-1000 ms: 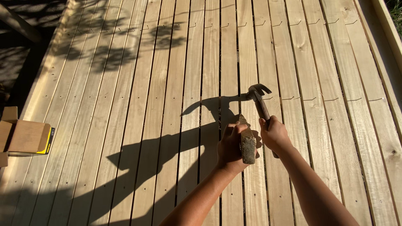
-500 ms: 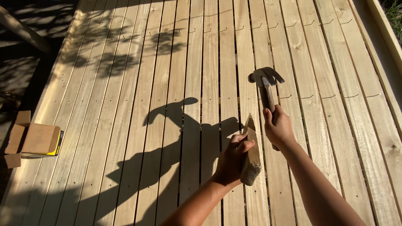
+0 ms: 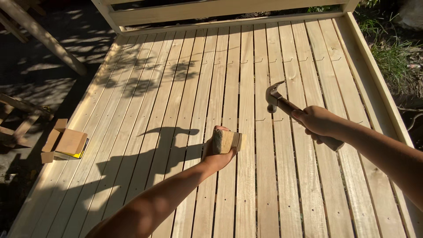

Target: The person works along a large wooden slatted frame outdoors, holding a claw hammer in one hand and a small block in the other, hammering nails into the slats one section at a time while moving progressively along the structure. They reposition the block and hammer between nails and reach into a small cardboard box holding nails.

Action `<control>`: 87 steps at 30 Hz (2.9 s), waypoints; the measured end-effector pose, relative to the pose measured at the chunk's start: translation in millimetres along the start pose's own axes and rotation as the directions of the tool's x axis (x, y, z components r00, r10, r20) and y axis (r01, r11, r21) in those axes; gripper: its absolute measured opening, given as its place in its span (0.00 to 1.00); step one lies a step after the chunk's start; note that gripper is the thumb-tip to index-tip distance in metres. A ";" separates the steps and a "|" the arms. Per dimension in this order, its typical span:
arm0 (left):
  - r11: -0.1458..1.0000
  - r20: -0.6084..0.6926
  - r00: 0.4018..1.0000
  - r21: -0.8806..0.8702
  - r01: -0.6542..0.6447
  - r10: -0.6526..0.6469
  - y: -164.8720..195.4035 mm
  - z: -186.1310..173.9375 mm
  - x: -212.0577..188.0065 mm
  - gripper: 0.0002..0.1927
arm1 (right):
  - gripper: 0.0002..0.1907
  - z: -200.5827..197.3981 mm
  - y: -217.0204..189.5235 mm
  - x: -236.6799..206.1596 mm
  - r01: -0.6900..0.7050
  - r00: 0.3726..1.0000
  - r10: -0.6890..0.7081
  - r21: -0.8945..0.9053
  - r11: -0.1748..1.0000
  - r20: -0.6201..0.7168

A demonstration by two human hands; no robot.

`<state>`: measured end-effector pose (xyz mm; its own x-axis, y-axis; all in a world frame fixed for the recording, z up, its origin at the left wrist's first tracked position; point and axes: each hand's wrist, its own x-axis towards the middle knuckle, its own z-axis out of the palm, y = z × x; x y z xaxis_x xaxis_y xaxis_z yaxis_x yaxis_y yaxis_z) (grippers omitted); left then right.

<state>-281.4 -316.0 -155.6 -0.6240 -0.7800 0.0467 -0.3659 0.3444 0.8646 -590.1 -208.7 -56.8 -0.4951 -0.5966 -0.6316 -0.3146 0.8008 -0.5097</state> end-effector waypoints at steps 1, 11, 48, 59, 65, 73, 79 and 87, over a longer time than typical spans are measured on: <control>0.999 -0.013 0.999 -0.004 0.032 -0.032 3.5 5.4 -1.5 0.26 | 0.27 -0.8 5.2 -2.2 0.037 0.999 -0.037 0.063 0.997 0.001; 0.984 -0.329 0.928 0.021 -0.176 0.173 -23.2 113.0 -63.2 0.30 | 0.24 23.5 51.8 17.6 0.259 0.964 -0.264 0.247 0.934 -0.010; 0.972 -0.334 0.916 0.006 -0.234 0.223 -7.8 122.9 -71.4 0.28 | 0.29 44.0 98.7 15.1 0.042 0.973 -0.080 0.175 0.984 0.218; 0.974 -0.320 0.921 0.028 -0.225 0.222 3.8 115.7 -66.0 0.28 | 0.28 82.6 94.7 9.3 0.000 0.933 -0.095 0.263 0.965 0.346; 0.985 -0.304 0.938 0.008 -0.171 0.165 9.4 111.9 -59.4 0.28 | 0.27 67.3 123.6 33.4 -0.132 0.949 0.037 0.287 0.949 0.313; 0.991 -0.305 0.943 0.016 -0.133 0.132 3.1 119.9 -64.2 0.27 | 0.23 7.6 89.6 61.0 0.423 0.906 -0.367 0.432 0.797 -0.210; 0.984 -0.307 0.938 -0.023 -0.177 0.162 7.3 116.0 -66.6 0.28 | 0.23 84.1 101.9 70.3 0.586 0.810 -0.485 0.401 0.704 -0.331; 0.987 -0.285 0.945 0.012 -0.162 0.159 7.8 115.1 -65.8 0.28 | 0.23 58.2 90.3 94.5 0.409 0.907 -0.348 0.305 0.860 -0.236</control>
<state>-322.6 -201.8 -209.5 -0.4509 -0.8315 0.3246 -0.2681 0.4730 0.8393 -618.1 -196.0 -196.5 -0.5307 -0.8075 -0.2577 -0.2260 0.4278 -0.8751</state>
